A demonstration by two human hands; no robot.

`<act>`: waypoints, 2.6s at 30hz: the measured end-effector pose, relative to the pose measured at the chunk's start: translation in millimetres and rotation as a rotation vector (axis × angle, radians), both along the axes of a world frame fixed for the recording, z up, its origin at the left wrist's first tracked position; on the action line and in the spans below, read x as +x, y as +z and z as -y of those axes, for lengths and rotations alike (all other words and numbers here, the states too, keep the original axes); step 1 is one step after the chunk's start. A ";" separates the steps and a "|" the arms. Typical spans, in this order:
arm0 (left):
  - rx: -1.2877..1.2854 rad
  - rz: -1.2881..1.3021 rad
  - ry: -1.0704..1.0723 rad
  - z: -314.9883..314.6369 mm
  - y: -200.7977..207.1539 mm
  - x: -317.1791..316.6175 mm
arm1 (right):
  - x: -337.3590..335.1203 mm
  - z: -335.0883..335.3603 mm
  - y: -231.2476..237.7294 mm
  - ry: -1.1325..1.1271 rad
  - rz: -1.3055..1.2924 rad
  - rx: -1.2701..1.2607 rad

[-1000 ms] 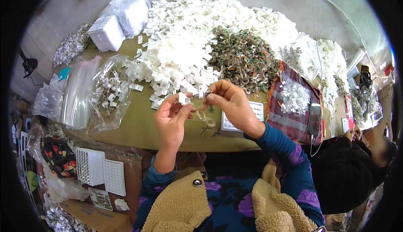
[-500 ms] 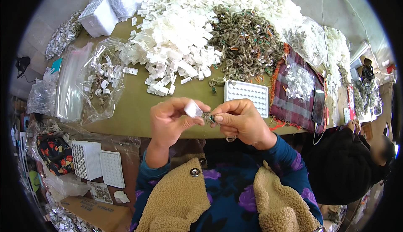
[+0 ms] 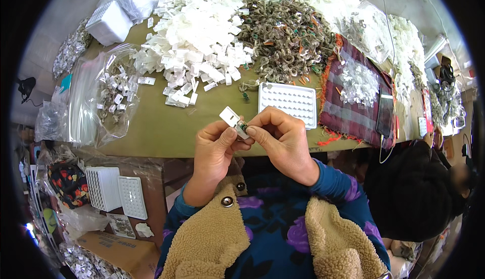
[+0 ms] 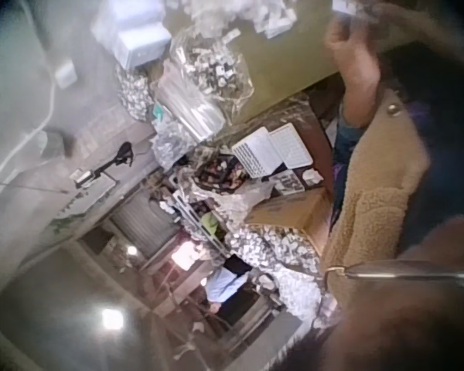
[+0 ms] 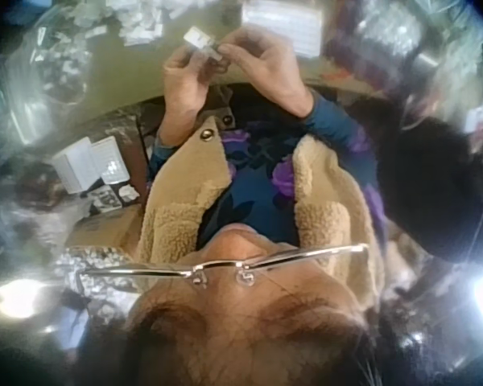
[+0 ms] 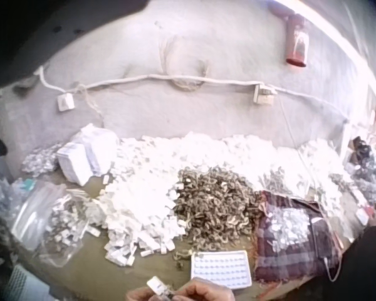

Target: The person repeatedly picks small white plastic housings and green circuit boards from a table, inserts the boards into the housings, and places the assembled units into a white tray. The person handles items one at a time and continues the cycle throughout the clip.

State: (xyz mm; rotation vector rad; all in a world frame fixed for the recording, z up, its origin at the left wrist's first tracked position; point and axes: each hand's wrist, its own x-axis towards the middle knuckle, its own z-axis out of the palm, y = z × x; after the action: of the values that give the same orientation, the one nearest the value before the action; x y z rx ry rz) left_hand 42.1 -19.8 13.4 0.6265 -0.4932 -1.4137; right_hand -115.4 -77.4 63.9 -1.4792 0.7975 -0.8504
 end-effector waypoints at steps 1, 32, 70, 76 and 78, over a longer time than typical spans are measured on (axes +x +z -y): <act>0.008 -0.001 -0.017 -0.3 -0.2 -1.0 | -4.0 2.1 1.0 0.030 0.034 0.075; -0.025 0.223 0.216 -6.6 -2.3 -7.9 | -4.0 -4.0 -16.2 0.031 -0.089 -0.591; 0.184 0.276 -0.064 -24.3 -10.3 -16.5 | -10.9 -17.5 -20.4 -0.092 -0.146 -0.297; 0.185 0.054 -0.225 -18.0 -14.4 -15.3 | -48.4 -9.2 -35.2 -0.195 -0.238 -0.567; 0.188 0.075 -0.252 -13.6 -16.3 -16.0 | -72.9 3.4 -36.5 -0.383 -0.371 -0.692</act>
State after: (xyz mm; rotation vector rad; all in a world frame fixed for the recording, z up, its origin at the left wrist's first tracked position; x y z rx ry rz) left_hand 26.1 -6.2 -3.0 0.7919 -0.5152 -1.6936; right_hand -188.2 -80.8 27.4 -2.1756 1.1557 -1.2377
